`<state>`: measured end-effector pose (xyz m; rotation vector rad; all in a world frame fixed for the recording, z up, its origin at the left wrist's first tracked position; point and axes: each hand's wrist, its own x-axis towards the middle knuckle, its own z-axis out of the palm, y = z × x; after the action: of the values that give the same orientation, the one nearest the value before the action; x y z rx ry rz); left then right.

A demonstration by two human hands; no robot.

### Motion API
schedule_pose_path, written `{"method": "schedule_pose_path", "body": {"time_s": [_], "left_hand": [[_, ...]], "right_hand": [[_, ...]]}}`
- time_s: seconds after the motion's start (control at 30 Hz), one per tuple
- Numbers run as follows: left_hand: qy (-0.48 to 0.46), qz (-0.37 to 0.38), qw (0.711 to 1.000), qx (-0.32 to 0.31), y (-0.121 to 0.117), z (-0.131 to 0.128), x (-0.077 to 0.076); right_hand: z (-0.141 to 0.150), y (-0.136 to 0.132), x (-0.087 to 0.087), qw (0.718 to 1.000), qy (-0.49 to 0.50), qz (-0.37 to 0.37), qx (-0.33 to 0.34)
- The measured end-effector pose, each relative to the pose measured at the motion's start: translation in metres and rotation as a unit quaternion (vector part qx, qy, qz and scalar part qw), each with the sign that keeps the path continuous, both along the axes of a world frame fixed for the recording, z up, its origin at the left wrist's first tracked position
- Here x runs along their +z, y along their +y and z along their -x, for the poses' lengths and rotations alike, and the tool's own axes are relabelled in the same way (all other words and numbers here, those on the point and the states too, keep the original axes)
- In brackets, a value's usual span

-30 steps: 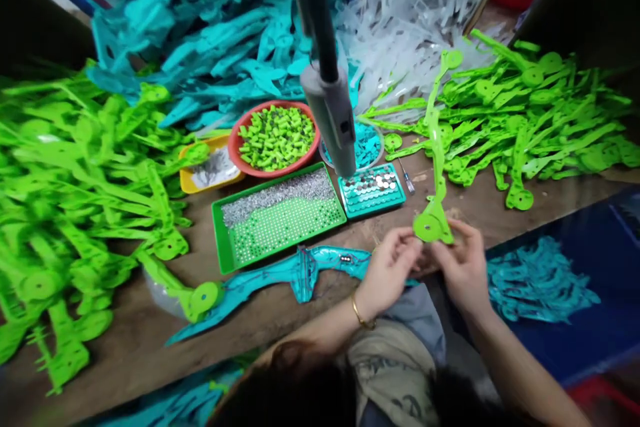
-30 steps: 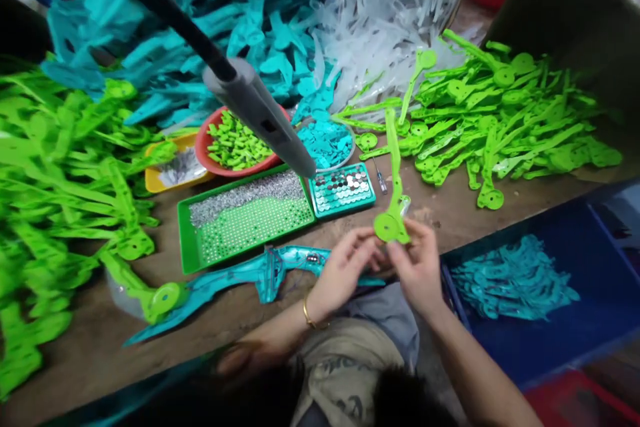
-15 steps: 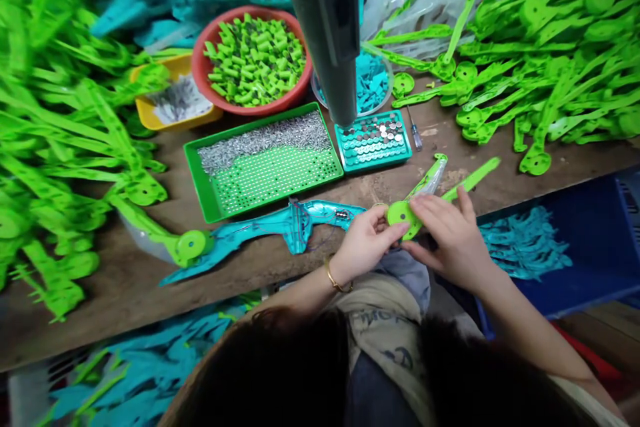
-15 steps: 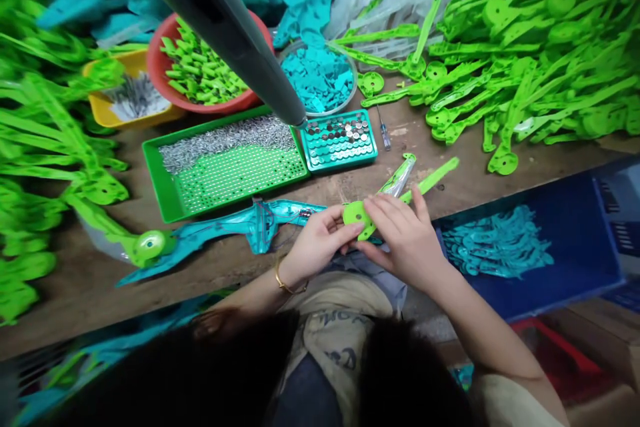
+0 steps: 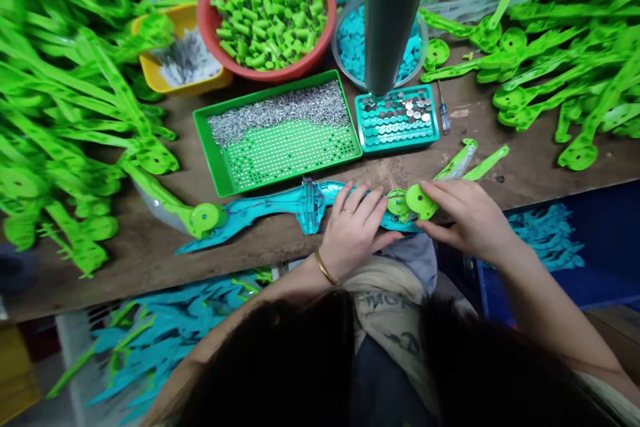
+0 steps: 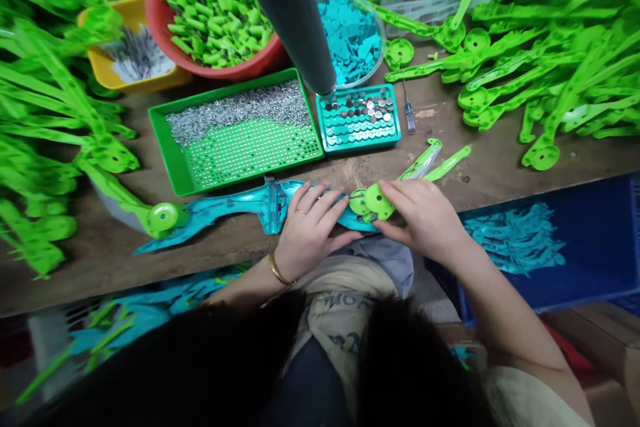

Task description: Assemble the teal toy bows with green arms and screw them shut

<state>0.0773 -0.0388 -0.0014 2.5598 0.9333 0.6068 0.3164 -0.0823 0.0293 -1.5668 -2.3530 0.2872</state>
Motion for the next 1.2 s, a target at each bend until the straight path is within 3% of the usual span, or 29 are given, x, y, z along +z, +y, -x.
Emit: {"method": "schedule_pose_path", "body": {"time_s": [0.1, 0.3, 0.53, 0.63, 0.77, 0.83, 0.9, 1.0, 1.1, 1.2], "left_hand": [[0.037, -0.045, 0.998, -0.006, 0.002, 0.003, -0.008], [0.062, -0.047, 0.997, -0.008, 0.003, 0.006, -0.015], [0.067, -0.067, 0.995, -0.004, 0.001, 0.002, -0.009], [0.055, -0.073, 0.994, -0.059, -0.005, -0.007, -0.007], [0.041, -0.04, 0.99, -0.127, -0.01, -0.017, -0.017], [0.026, -0.035, 0.99, -0.131, -0.009, -0.018, -0.022], [0.009, -0.041, 0.99, -0.134, -0.007, -0.017, -0.024], [0.007, -0.058, 0.989, -0.137, -0.005, -0.017, -0.021], [0.015, -0.072, 0.989, -0.132, -0.006, -0.017, -0.019], [0.014, -0.086, 0.989, -0.116, -0.009, -0.017, -0.02]], "right_hand": [[0.008, 0.007, -0.004, 0.999, -0.003, 0.038, 0.027], [0.021, 0.015, -0.008, 0.996, -0.016, 0.071, 0.046], [0.017, 0.013, -0.018, 0.995, 0.035, 0.081, 0.056], [0.02, 0.008, -0.022, 0.995, 0.058, 0.075, 0.039], [0.013, 0.007, -0.016, 0.987, 0.106, 0.119, 0.03], [-0.001, 0.013, -0.011, 0.984, 0.119, 0.129, -0.015], [-0.021, 0.021, -0.013, 0.98, 0.103, 0.091, -0.144], [-0.052, 0.031, -0.027, 0.942, 0.072, 0.053, -0.324], [-0.07, 0.036, -0.043, 0.928, 0.085, 0.106, -0.347], [-0.073, 0.037, -0.047, 0.925, 0.096, 0.124, -0.345]]}}
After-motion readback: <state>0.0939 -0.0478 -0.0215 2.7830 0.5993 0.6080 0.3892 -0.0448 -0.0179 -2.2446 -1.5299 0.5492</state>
